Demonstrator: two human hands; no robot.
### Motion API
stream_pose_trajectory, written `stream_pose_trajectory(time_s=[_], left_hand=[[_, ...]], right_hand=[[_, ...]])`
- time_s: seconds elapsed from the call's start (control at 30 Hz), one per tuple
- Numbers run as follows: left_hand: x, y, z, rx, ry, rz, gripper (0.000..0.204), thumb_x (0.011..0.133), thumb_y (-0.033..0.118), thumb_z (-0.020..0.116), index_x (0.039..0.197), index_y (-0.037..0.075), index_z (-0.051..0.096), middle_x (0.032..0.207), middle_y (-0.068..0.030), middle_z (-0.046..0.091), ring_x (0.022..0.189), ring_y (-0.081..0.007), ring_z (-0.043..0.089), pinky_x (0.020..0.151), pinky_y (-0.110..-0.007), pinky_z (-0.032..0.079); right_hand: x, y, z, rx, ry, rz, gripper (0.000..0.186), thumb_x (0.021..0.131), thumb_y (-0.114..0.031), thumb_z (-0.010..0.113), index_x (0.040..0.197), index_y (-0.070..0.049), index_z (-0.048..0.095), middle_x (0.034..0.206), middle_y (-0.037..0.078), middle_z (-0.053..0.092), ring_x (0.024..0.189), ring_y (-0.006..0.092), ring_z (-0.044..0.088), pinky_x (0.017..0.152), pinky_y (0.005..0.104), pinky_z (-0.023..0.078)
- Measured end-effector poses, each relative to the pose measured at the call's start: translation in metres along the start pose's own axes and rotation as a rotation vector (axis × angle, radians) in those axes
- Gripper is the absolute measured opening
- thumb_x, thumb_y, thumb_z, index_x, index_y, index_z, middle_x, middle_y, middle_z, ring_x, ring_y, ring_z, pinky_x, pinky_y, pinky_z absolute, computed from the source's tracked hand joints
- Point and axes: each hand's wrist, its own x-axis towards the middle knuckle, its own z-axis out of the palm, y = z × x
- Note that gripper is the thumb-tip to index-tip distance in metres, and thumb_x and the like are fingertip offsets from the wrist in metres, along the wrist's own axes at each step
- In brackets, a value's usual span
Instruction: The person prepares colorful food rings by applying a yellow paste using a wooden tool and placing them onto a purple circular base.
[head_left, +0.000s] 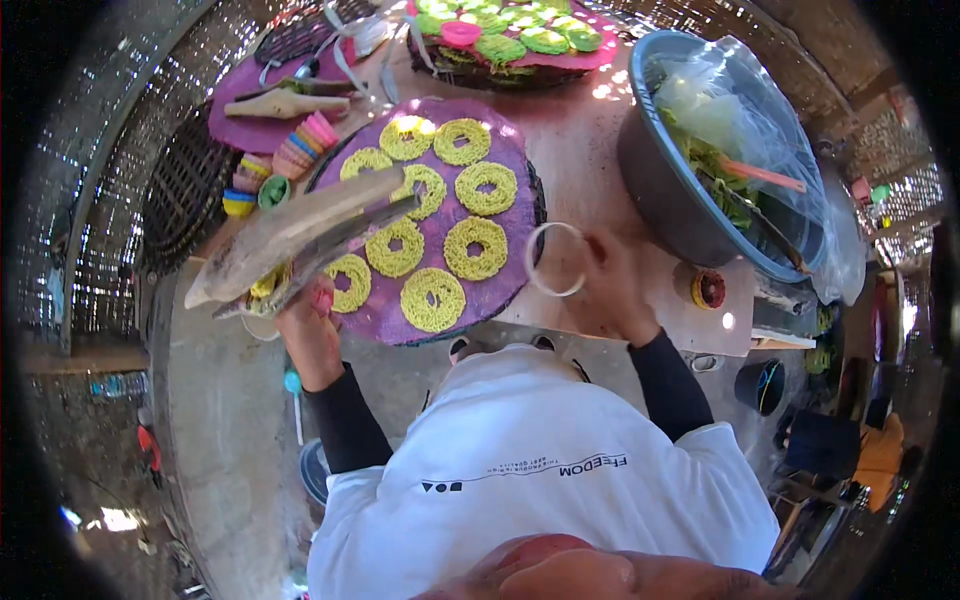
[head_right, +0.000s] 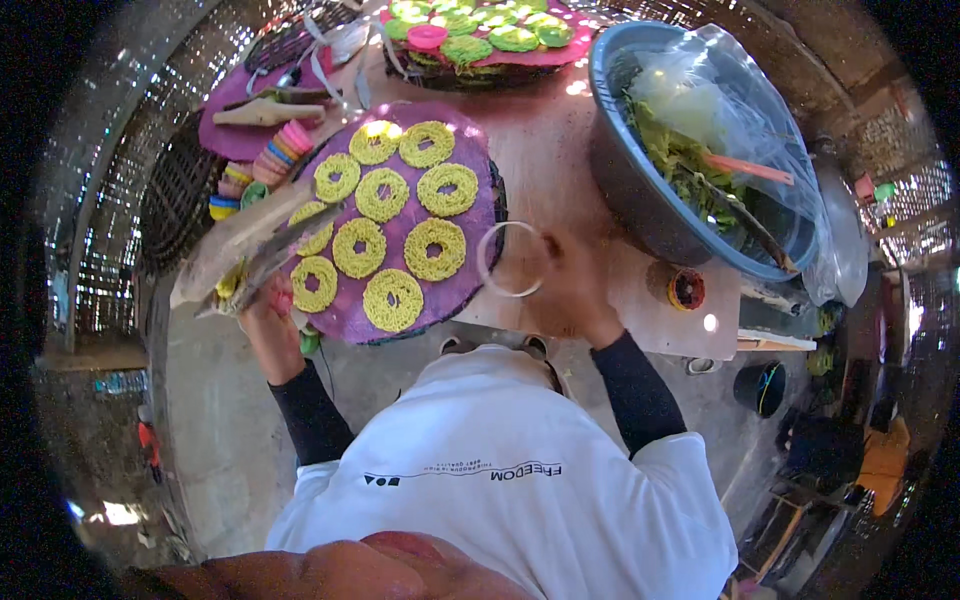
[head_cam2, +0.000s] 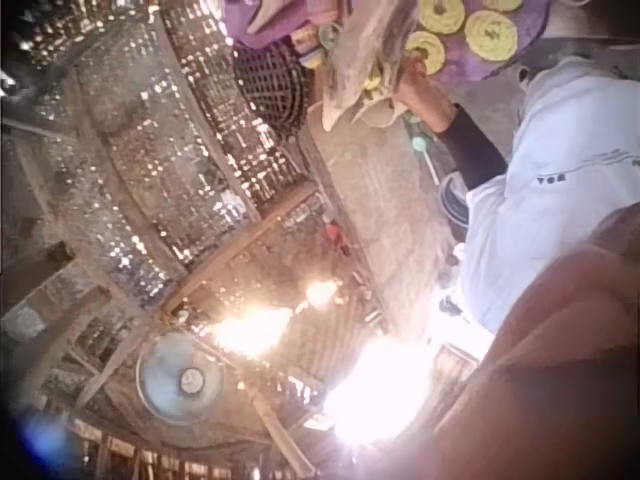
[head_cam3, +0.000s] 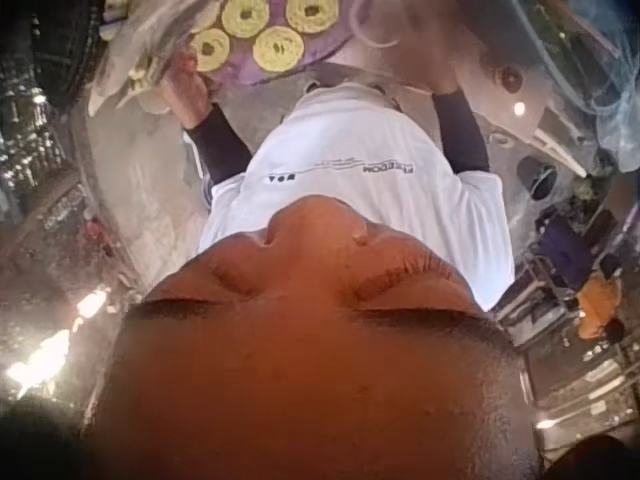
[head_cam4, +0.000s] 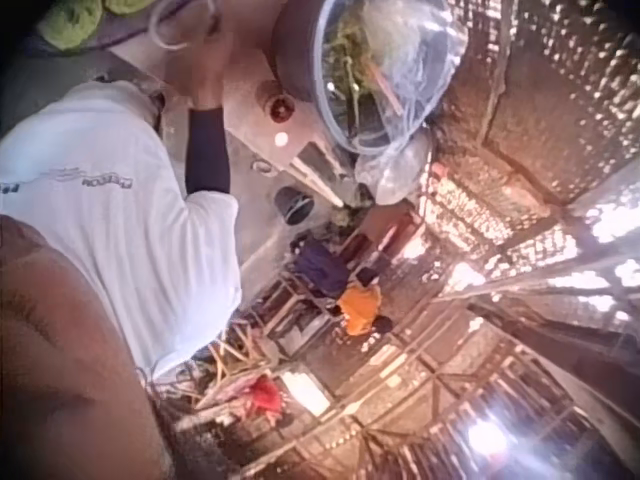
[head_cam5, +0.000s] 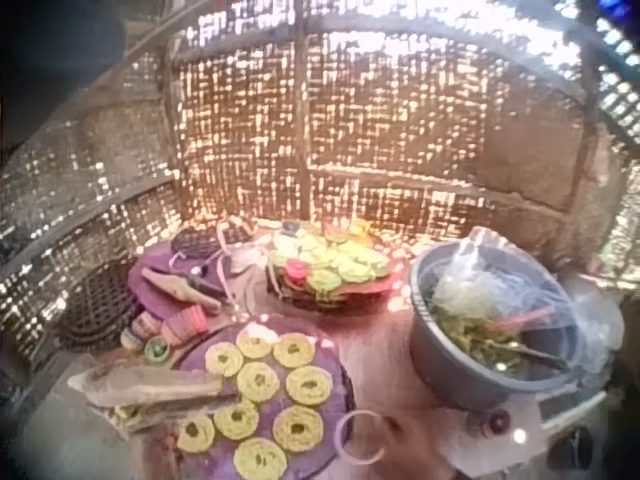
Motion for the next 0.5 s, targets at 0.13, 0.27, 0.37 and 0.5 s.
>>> stream_pose_trajectory(time_s=[0.13,0.27,0.37,0.5], left_hand=[[-0.001,-0.016,-0.016,0.300,-0.142,0.199,0.035,0.067,0.007,0.063,0.099,0.000,0.050,0.089,-0.0059,0.053,0.078,-0.0169,0.051,0.066,-0.027,0.042],[0.002,-0.032,-0.032,0.904,-0.578,0.322,0.054,0.065,0.020,0.069,0.111,0.001,0.047,0.109,-0.0121,0.052,0.101,-0.0250,0.049,0.090,-0.038,0.035],[0.003,-0.033,-0.017,0.814,-0.815,0.478,0.057,0.060,0.022,0.072,0.108,0.003,0.049,0.105,-0.0135,0.053,0.099,-0.0278,0.049,0.089,-0.039,0.036],[0.006,0.012,0.014,0.888,-0.664,0.630,0.052,0.058,0.018,0.071,0.104,0.003,0.051,0.096,-0.0133,0.055,0.090,-0.0270,0.052,0.083,-0.038,0.038]], right_hand=[[-0.003,0.014,-0.035,-0.341,0.003,0.155,0.027,0.072,-0.019,0.060,0.095,-0.005,0.057,0.083,0.013,0.061,0.078,0.0270,0.058,0.071,0.0358,0.044],[0.003,-0.037,-0.029,0.535,-0.017,-0.063,0.038,0.075,-0.021,0.061,0.107,-0.002,0.053,0.096,0.012,0.059,0.086,0.0229,0.056,0.076,0.0317,0.043],[-0.001,-0.114,-0.031,0.855,-0.699,-0.214,0.049,0.077,-0.026,0.062,0.116,-0.002,0.045,0.101,0.007,0.056,0.091,0.0180,0.052,0.079,0.0295,0.041],[0.000,-0.141,0.000,0.944,-1.014,0.110,0.052,0.074,-0.027,0.065,0.114,-0.002,0.045,0.093,0.003,0.054,0.081,0.0116,0.050,0.071,0.0263,0.041]])
